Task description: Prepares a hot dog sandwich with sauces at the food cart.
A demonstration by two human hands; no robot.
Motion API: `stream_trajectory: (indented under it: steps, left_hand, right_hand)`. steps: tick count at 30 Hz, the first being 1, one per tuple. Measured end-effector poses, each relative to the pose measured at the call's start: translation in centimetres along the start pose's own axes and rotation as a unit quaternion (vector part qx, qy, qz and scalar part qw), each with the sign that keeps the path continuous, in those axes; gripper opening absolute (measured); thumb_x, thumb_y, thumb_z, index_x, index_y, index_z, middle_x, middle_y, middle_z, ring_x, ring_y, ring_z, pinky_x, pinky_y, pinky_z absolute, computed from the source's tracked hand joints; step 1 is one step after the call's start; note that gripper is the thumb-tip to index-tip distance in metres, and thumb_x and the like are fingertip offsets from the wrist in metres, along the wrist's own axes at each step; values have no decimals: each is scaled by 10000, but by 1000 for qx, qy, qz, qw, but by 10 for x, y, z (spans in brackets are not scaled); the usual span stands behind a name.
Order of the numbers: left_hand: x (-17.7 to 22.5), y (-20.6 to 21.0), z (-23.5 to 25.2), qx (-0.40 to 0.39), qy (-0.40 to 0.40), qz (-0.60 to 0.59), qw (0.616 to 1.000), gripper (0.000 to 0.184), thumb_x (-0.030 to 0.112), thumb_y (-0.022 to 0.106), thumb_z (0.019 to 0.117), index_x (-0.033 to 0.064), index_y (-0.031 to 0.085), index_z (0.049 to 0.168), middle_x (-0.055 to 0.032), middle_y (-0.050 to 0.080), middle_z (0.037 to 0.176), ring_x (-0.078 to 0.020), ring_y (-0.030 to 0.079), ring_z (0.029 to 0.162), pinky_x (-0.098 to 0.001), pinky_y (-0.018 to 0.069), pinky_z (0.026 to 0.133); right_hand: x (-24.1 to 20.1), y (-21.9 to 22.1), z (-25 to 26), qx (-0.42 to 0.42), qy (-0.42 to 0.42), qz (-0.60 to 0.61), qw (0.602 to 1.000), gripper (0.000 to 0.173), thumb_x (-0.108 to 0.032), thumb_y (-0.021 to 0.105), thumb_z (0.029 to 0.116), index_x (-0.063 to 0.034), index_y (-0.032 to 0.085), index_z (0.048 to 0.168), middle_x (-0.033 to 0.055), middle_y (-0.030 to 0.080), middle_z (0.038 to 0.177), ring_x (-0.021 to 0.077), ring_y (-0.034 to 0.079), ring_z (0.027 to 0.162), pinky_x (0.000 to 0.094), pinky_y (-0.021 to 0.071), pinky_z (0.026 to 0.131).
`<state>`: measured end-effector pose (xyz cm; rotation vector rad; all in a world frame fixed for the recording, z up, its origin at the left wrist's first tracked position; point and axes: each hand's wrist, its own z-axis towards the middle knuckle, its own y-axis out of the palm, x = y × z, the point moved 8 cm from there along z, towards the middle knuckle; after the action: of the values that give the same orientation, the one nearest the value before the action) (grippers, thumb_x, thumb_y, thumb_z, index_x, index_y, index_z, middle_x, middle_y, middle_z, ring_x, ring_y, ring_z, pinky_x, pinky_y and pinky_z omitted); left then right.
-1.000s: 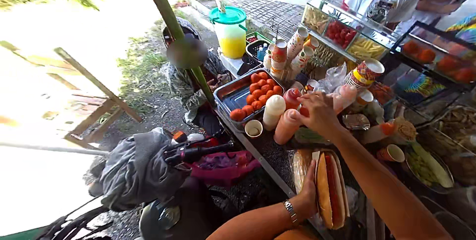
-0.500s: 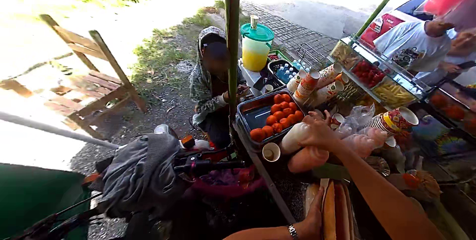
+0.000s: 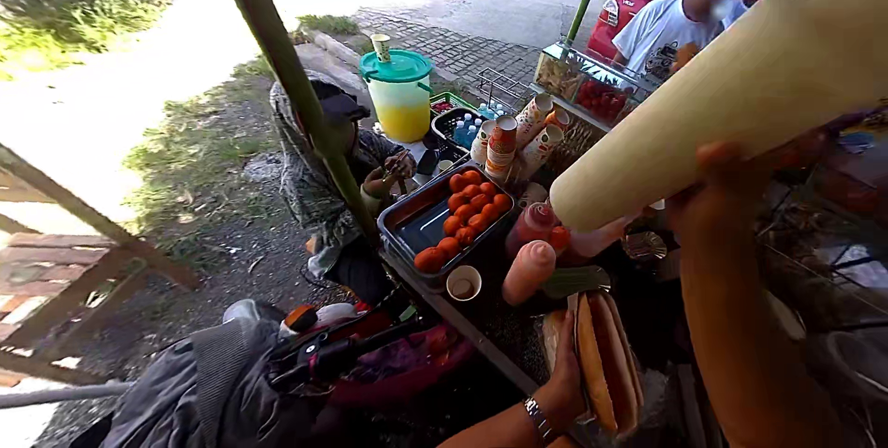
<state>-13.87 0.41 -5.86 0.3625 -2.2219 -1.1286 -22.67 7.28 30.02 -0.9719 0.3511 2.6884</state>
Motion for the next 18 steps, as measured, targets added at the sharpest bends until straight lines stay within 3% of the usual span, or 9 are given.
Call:
stream_trajectory:
  steps: [3, 6, 8, 9, 11, 12, 13, 16, 18]
  left_hand:
    - [2, 7, 1, -16, 23, -7, 1000, 699, 581, 161, 1080, 91, 624, 1263, -119, 743, 1041, -222, 725, 982, -428, 606, 862]
    - [11, 11, 0, -25, 52, -9, 998, 690, 573, 162, 1080, 89, 607, 1290, -119, 738, 1066, -218, 721, 1002, -422, 605, 868]
    - [18, 13, -4, -20, 74, 0, 997, 690, 564, 145, 1085, 89, 588, 1319, -117, 737, 1084, -213, 721, 1011, -420, 609, 866]
    - [23, 16, -7, -17, 87, 6, 996, 683, 555, 139, 1088, 91, 580, 1324, -112, 736, 1081, -206, 722, 1006, -414, 613, 860]
    - [29, 21, -11, -5, 113, 18, 993, 664, 529, 137, 1097, 85, 582, 1310, -106, 739, 1057, -196, 728, 983, -401, 620, 842]
    - [31, 23, -12, 2, 119, 17, 993, 658, 525, 139, 1098, 80, 583, 1296, -107, 739, 1042, -196, 730, 971, -398, 620, 834]
    - [30, 25, -13, 7, 122, 15, 992, 657, 524, 138, 1097, 76, 578, 1292, -108, 737, 1039, -197, 729, 966, -396, 619, 831]
    - [23, 29, -13, 15, 112, 8, 994, 661, 537, 135, 1093, 75, 545, 1330, -117, 723, 1072, -205, 720, 987, -406, 612, 840]
    - [17, 32, -12, 15, 101, 8, 995, 672, 551, 135, 1088, 79, 535, 1352, -128, 717, 1093, -213, 717, 1000, -416, 609, 847]
  right_hand:
    - [5, -17, -35, -38, 40, -45, 997, 675, -359, 919, 725, -313, 488, 1243, -199, 696, 1069, -11, 695, 976, 240, 627, 830]
    - [0, -31, -57, -191, 79, -230, 951, 972, -489, 911, 646, -173, 442, 1437, -92, 655, 1215, -17, 639, 1107, 222, 587, 931]
    - [1, -37, -68, -322, 66, -340, 881, 1030, -514, 871, 685, -139, 400, 1521, -2, 622, 1328, 20, 601, 1199, 257, 552, 999]
    - [4, -42, -73, -373, 51, -388, 841, 1010, -497, 860, 688, -146, 414, 1524, 31, 640, 1311, 74, 628, 1178, 305, 571, 970]
    - [16, -55, -87, -452, 36, -464, 761, 993, -391, 874, 640, -125, 479, 1512, 118, 681, 1169, 252, 697, 1010, 463, 603, 793]
    - [22, -61, -94, -486, 41, -497, 717, 998, -322, 899, 615, -119, 501, 1508, 150, 674, 1082, 309, 693, 921, 498, 589, 724]
    - [28, -67, -100, -516, 49, -529, 672, 1009, -264, 920, 599, -129, 510, 1511, 180, 673, 1043, 352, 685, 889, 522, 576, 715]
    - [39, -78, -111, -591, 118, -599, 527, 1001, -166, 911, 705, -165, 421, 1577, 284, 624, 1229, 482, 629, 1055, 613, 505, 872]
    - [40, -80, -110, -613, 126, -626, 465, 996, -104, 888, 736, -177, 388, 1594, 318, 594, 1268, 518, 603, 1091, 633, 470, 917]
